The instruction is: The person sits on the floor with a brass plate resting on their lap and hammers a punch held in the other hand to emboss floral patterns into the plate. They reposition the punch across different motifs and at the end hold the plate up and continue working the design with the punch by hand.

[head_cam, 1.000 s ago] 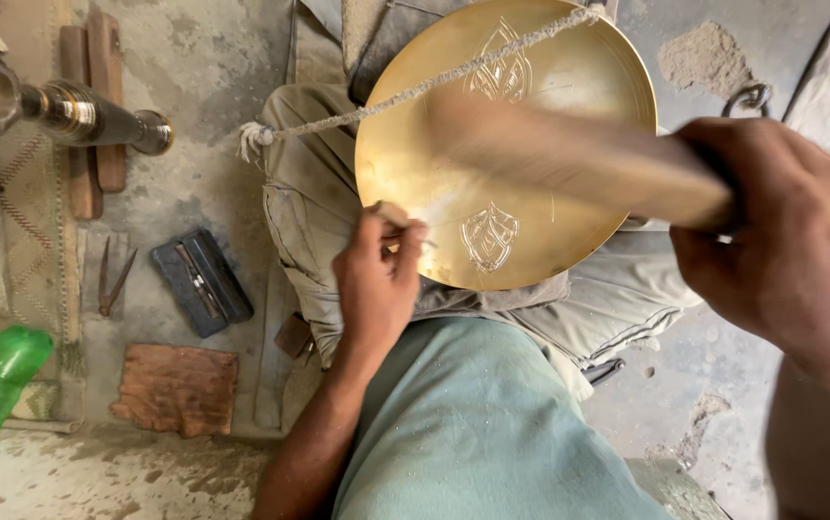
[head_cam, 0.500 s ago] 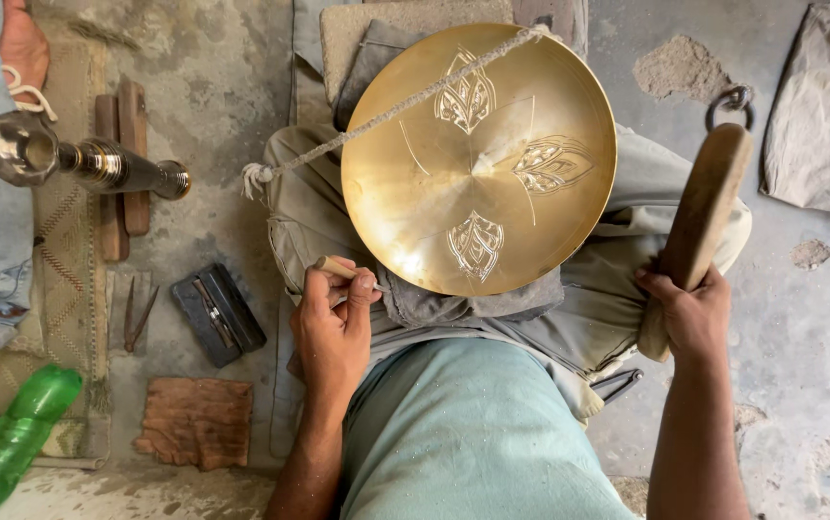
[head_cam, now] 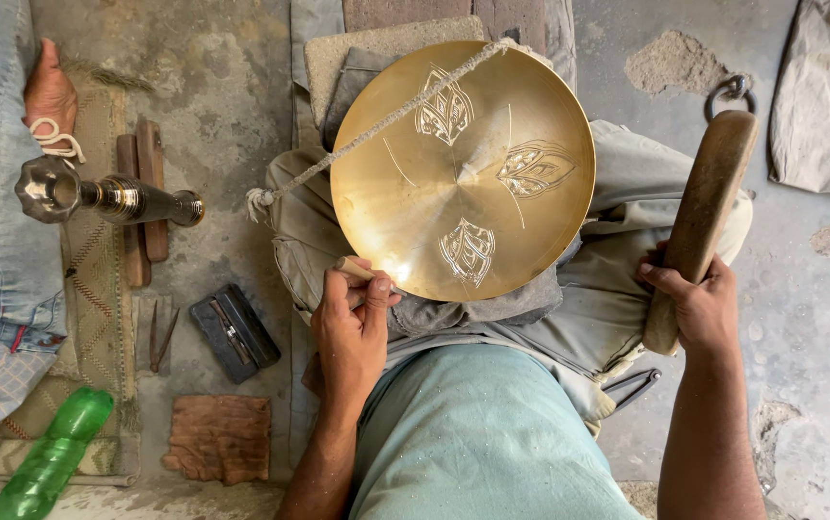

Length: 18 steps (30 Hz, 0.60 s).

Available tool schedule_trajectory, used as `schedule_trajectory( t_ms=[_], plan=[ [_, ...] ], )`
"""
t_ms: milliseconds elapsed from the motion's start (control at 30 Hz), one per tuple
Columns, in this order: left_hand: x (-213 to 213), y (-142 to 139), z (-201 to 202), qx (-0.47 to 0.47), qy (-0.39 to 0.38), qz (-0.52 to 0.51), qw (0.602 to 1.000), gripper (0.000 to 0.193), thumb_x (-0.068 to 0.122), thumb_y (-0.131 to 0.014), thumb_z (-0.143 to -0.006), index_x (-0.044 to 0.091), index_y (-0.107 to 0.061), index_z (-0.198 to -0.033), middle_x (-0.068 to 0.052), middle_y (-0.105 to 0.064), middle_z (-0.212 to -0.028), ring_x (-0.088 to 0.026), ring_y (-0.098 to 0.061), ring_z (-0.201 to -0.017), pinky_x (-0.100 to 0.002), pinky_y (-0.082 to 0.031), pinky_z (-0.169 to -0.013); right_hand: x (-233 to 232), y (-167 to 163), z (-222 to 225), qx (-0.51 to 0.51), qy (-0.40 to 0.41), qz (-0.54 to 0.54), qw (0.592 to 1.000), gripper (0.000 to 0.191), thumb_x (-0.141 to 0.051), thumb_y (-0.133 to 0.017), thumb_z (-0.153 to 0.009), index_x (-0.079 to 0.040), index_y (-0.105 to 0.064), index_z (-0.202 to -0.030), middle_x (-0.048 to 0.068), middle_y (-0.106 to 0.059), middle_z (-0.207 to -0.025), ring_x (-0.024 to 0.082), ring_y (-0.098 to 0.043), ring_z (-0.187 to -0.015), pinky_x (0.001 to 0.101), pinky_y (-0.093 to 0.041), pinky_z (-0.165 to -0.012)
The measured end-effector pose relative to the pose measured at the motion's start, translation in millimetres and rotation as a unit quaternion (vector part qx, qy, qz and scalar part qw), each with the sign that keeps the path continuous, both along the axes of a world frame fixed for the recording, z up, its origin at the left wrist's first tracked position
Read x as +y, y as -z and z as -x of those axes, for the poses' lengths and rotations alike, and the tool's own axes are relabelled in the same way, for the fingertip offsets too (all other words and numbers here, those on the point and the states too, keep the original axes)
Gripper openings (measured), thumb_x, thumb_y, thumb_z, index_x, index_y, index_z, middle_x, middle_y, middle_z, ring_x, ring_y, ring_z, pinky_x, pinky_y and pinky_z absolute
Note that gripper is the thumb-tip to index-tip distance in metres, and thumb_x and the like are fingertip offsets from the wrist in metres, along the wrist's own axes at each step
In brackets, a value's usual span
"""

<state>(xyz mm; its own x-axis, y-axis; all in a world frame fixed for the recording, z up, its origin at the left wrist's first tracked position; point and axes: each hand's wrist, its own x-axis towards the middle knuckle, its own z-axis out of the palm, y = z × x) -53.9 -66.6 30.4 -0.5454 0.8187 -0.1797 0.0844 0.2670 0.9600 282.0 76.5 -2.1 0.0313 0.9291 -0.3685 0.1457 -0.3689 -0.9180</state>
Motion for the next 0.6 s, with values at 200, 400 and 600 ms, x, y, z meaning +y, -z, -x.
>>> schedule_trajectory(
  t_ms=[200, 400, 600],
  plan=[
    [24.8, 22.8, -13.3, -0.057, 0.024, -0.056, 0.996, 0.027, 0.017, -0.060, -0.104, -0.006, -0.051, -0.116, -0.009, -0.067, -0.105, -0.014, -0.074, -0.087, -0.029, -0.069, -0.075, 0.0, 3.7, -4.5, -0.013, 0.001, 0.012, 1.000, 0.035, 0.000, -0.077, -0.083, 0.003, -0.066, -0.116, 0.010, -0.073, -0.103, 0.019, -0.071, -0.093, 0.0336, -0.058, -0.089],
    [61.4, 41.0, -42.0, -0.037, 0.039, -0.060, 0.997, 0.030, 0.018, -0.069, -0.101, -0.001, -0.055, -0.119, -0.007, -0.071, -0.093, -0.012, -0.074, -0.083, -0.026, -0.060, -0.070, -1.2, 1.2, 0.6, -0.110, -0.001, 0.002, 0.994, 0.035, -0.007, -0.079, -0.086, 0.003, -0.067, -0.118, 0.010, -0.073, -0.104, 0.017, -0.070, -0.093, 0.0341, -0.057, -0.087],
    [66.6, 39.7, -48.4, 0.084, 0.069, -0.046, 0.993, 0.026, 0.022, -0.070, -0.102, 0.002, -0.060, -0.115, -0.009, -0.070, -0.097, -0.019, -0.072, -0.082, -0.031, -0.059, -0.068, -1.4, -42.3, 30.5, -0.300, -0.065, -0.119, 0.944, 0.039, -0.013, -0.078, -0.095, 0.002, -0.061, -0.127, 0.014, -0.073, -0.105, 0.022, -0.068, -0.092, 0.0352, -0.054, -0.084]
  ],
)
